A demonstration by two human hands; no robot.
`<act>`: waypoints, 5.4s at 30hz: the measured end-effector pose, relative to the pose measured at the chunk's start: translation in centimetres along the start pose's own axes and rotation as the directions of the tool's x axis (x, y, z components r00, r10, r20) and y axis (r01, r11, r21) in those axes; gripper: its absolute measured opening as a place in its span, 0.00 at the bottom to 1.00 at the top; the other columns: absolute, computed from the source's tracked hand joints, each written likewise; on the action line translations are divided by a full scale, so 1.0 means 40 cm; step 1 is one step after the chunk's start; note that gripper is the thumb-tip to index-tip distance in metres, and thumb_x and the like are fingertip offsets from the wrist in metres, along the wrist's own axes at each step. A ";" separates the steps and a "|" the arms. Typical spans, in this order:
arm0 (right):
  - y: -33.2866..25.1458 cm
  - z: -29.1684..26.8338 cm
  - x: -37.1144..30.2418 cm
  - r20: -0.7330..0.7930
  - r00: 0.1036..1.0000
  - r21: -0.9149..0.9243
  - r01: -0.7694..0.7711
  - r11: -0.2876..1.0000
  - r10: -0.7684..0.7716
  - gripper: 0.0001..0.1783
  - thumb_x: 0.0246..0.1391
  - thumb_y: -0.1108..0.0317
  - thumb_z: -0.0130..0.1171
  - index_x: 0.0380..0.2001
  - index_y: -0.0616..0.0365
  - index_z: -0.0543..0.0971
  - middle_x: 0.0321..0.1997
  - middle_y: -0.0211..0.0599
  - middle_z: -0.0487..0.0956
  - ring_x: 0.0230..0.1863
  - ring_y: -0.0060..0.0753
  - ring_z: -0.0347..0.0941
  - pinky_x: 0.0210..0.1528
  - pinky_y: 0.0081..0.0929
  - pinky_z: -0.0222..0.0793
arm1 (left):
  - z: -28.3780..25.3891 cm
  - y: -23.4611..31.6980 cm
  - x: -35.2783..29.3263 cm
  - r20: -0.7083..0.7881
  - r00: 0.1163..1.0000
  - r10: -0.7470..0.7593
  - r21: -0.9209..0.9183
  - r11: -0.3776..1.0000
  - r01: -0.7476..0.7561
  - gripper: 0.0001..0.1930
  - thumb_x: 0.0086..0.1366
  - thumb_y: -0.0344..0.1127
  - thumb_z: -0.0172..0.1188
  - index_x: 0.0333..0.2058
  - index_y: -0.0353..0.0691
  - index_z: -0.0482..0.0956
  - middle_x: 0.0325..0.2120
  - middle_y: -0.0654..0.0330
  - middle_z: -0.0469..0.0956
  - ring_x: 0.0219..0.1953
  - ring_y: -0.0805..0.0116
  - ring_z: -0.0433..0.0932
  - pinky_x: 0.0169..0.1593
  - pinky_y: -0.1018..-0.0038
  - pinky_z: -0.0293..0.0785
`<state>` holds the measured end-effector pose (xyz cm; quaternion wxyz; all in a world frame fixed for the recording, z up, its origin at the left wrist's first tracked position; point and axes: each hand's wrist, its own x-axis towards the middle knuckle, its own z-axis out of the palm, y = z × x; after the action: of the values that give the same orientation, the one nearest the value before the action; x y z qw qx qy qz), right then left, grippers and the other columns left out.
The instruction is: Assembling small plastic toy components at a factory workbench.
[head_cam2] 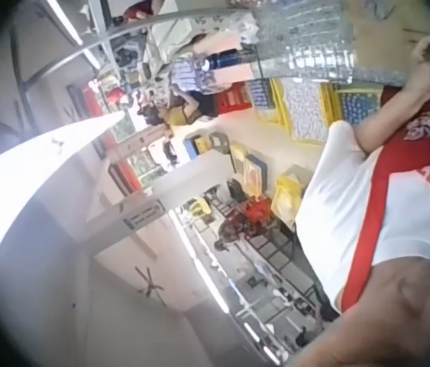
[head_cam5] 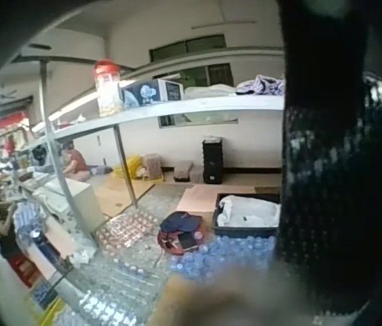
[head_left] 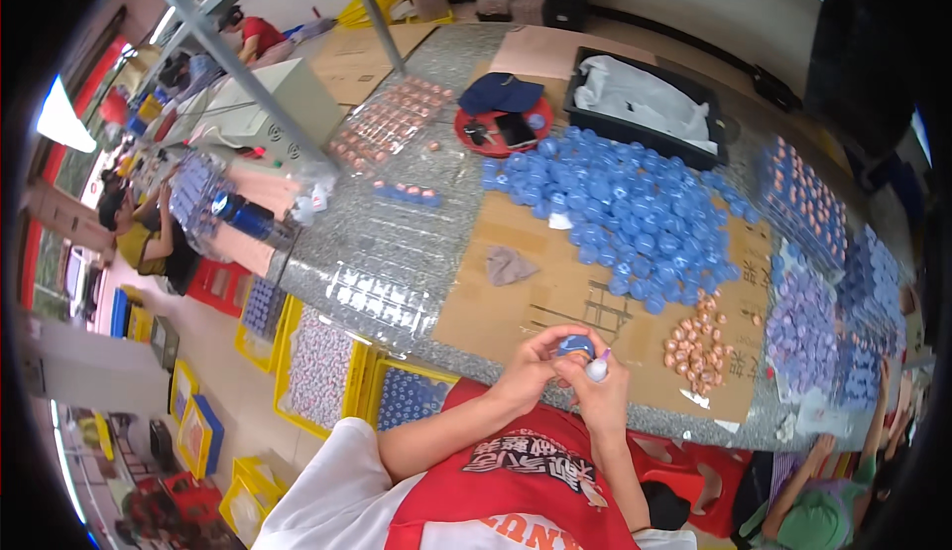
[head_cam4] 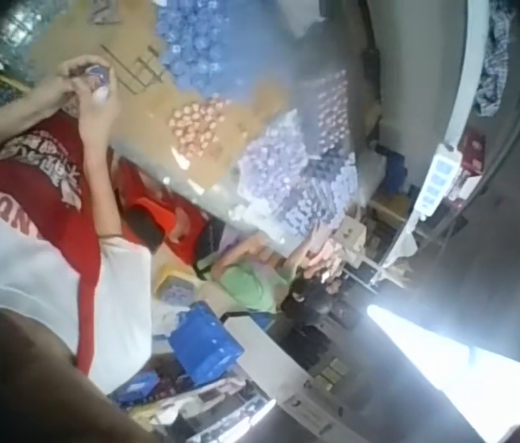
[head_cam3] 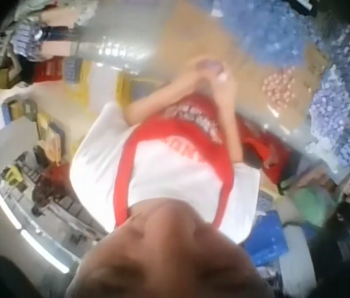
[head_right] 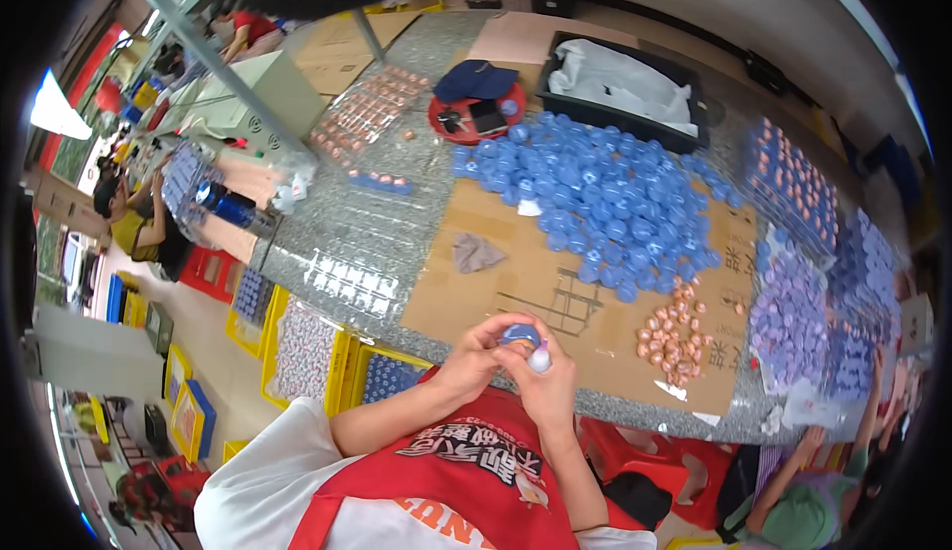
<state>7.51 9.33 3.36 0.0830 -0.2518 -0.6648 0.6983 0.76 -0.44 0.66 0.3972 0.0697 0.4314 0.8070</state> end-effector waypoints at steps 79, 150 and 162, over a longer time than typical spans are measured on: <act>-0.142 -0.169 -0.102 0.029 0.771 -0.140 0.633 0.761 -0.636 0.10 0.37 0.75 0.62 0.27 0.61 0.76 0.22 0.36 0.78 0.19 0.23 0.73 0.21 0.18 0.66 | 0.107 0.110 -0.078 0.121 0.981 0.152 0.287 0.941 -0.181 0.24 0.48 0.16 0.56 0.47 0.30 0.65 0.45 0.43 0.68 0.44 0.60 0.72 0.46 0.71 0.71; 0.477 -0.315 0.261 -0.176 0.941 -0.684 -0.329 0.651 0.290 0.22 0.39 0.49 0.58 0.29 0.57 0.78 0.25 0.46 0.77 0.28 0.46 0.74 0.32 0.36 0.68 | 0.041 -0.051 -0.006 -0.255 0.966 -0.050 0.041 0.997 0.063 0.22 0.50 0.14 0.51 0.46 0.31 0.62 0.42 0.52 0.69 0.44 0.58 0.71 0.49 0.69 0.68; 0.419 -0.217 0.229 -0.565 0.824 -0.637 -0.405 0.656 -0.040 0.18 0.40 0.56 0.59 0.30 0.59 0.77 0.25 0.48 0.76 0.29 0.51 0.73 0.32 0.41 0.67 | -0.383 -0.206 0.064 -0.258 0.950 -0.177 0.006 0.983 0.185 0.22 0.54 0.23 0.52 0.48 0.45 0.63 0.43 0.64 0.68 0.47 0.67 0.67 0.50 0.62 0.64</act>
<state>7.31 19.44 -15.03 0.0819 -0.5153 -0.8068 0.2771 -3.16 -5.88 -15.61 0.4093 -0.0690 0.4959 0.7628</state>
